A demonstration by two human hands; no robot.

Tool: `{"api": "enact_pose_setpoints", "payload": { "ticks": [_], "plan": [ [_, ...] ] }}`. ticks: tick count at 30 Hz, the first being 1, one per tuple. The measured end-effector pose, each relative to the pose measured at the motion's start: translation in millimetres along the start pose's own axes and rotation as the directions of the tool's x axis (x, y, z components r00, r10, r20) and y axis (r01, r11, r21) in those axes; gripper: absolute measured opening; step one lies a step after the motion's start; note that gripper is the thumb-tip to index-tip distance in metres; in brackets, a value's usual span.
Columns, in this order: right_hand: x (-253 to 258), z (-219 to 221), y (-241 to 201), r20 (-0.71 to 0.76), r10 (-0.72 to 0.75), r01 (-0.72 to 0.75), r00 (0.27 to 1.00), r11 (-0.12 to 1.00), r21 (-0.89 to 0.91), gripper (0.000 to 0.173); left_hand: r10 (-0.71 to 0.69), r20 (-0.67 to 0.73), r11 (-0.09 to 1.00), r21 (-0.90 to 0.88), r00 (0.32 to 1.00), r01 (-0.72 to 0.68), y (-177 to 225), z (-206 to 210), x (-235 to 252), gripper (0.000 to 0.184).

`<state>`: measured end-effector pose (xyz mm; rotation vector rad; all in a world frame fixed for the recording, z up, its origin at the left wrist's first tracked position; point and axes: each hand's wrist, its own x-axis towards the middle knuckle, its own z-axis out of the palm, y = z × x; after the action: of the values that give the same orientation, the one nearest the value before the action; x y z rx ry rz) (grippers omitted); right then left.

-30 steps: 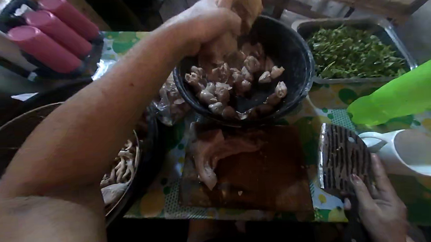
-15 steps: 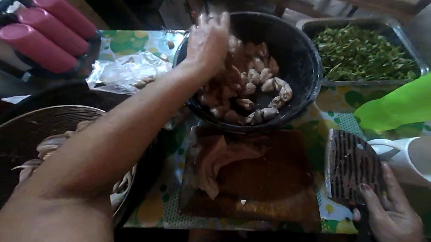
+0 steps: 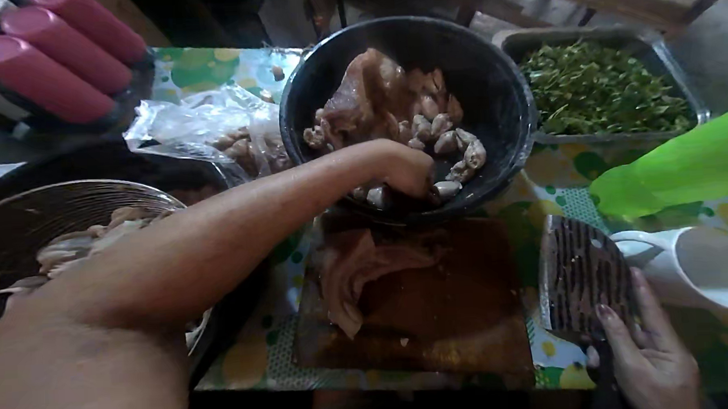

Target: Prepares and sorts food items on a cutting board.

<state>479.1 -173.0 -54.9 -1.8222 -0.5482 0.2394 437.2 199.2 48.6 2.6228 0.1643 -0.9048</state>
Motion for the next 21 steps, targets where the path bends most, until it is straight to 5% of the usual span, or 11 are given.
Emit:
{"api": "enact_pose_setpoints", "payload": {
  "ticks": [6,11,14,16,21],
  "plan": [
    [-2,2,-4,-0.015,0.028,-0.028,0.999,0.999,0.02,0.063,0.029,-0.025,0.971,-0.236,0.999,-0.034,-3,-3,-1,0.027],
    [-1,2,-1,-0.016,-0.008,0.008,1.0,1.0,-0.013,0.062,0.084,-0.435,0.988,-0.081,0.896,-0.132,-1,-26,-7,0.025],
    [-2,3,-4,-0.012,0.033,-0.033,0.999,0.999,-0.006,0.062,-0.142,-0.724,0.983,-0.025,0.675,0.18,-5,-48,-31,0.034],
    [-3,2,-6,-0.01,0.038,-0.038,0.999,0.999,-0.008,0.062,-0.341,-0.754,0.911,-0.116,0.561,0.397,-10,-54,-50,0.057],
    [-2,1,-4,-0.029,0.012,-0.014,1.0,0.998,-0.057,0.062,-0.655,-0.502,0.749,-0.335,0.565,0.571,-23,-32,-62,0.078]
  ]
}}
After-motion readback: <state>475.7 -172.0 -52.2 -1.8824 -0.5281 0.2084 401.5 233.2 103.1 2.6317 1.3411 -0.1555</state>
